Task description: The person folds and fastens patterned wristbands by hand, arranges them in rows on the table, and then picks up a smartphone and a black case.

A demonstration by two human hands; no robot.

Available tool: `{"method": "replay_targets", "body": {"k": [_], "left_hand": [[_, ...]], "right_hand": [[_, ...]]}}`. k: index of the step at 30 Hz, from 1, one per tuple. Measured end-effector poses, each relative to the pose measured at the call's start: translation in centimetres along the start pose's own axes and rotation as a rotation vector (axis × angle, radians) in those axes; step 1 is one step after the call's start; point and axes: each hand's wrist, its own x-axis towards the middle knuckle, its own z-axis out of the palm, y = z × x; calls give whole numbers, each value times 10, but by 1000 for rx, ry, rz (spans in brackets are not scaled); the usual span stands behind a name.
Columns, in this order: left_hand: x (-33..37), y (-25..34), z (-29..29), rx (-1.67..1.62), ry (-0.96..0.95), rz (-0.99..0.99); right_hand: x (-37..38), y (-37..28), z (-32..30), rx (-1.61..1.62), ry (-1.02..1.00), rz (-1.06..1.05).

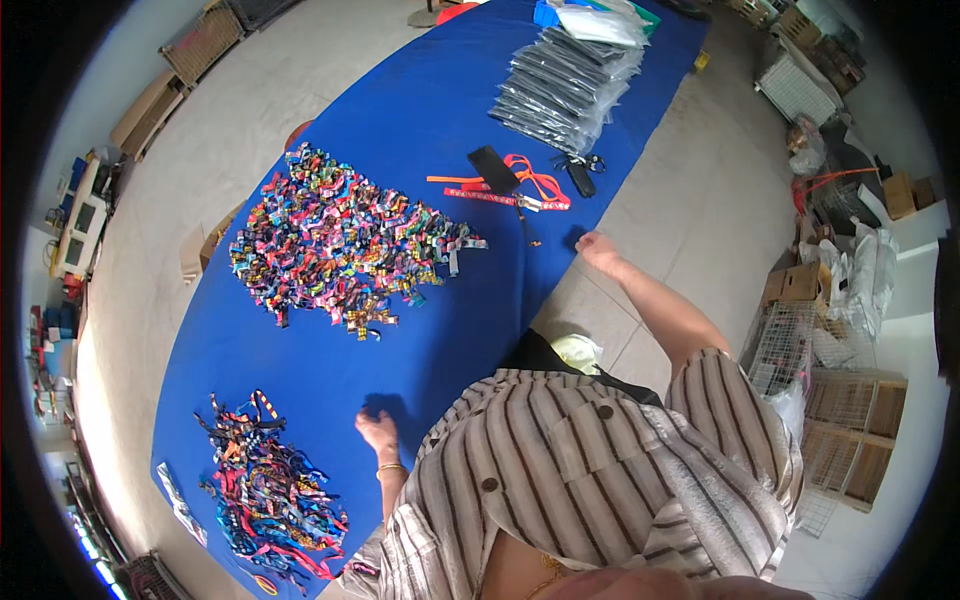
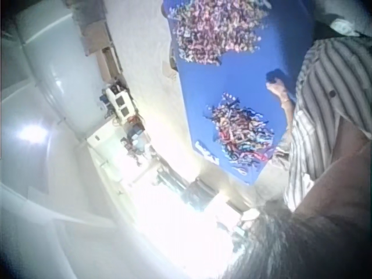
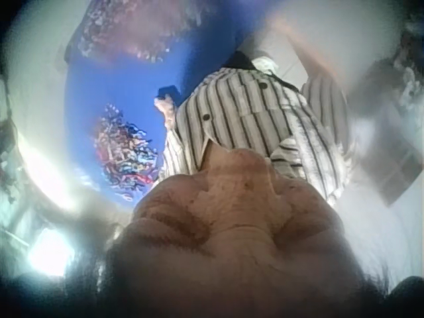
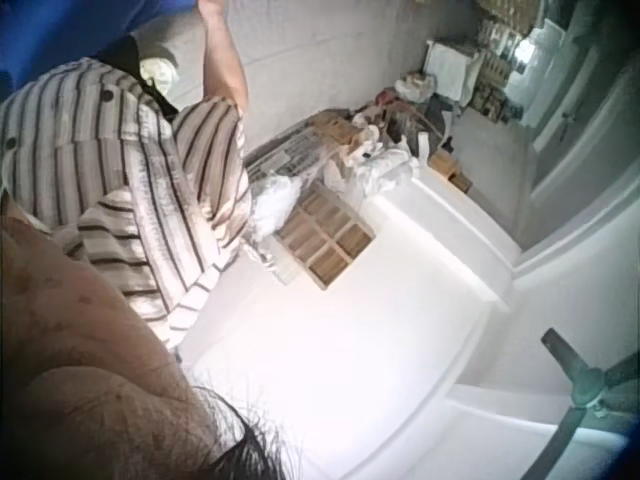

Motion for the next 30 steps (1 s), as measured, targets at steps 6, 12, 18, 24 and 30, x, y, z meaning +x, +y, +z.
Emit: {"method": "replay_targets", "body": {"k": [6,12,18,24,30], "left_hand": [[-43,47,48,21,-182,121],[-100,9,111,-197,-225,-205],[-109,167,116,-149,-458,-206],[-139,168,142,-237,-438,-334],[-149,152,137,-226,-460,-378]], "right_hand": [[98,-1,-20,-175,128,13],[159,-65,-12,-164,202,-650],[198,-143,38,-70,94,-531],[174,-185,60,-237,-48,-188],[183,-186,66,-273,-26,-158]]}}
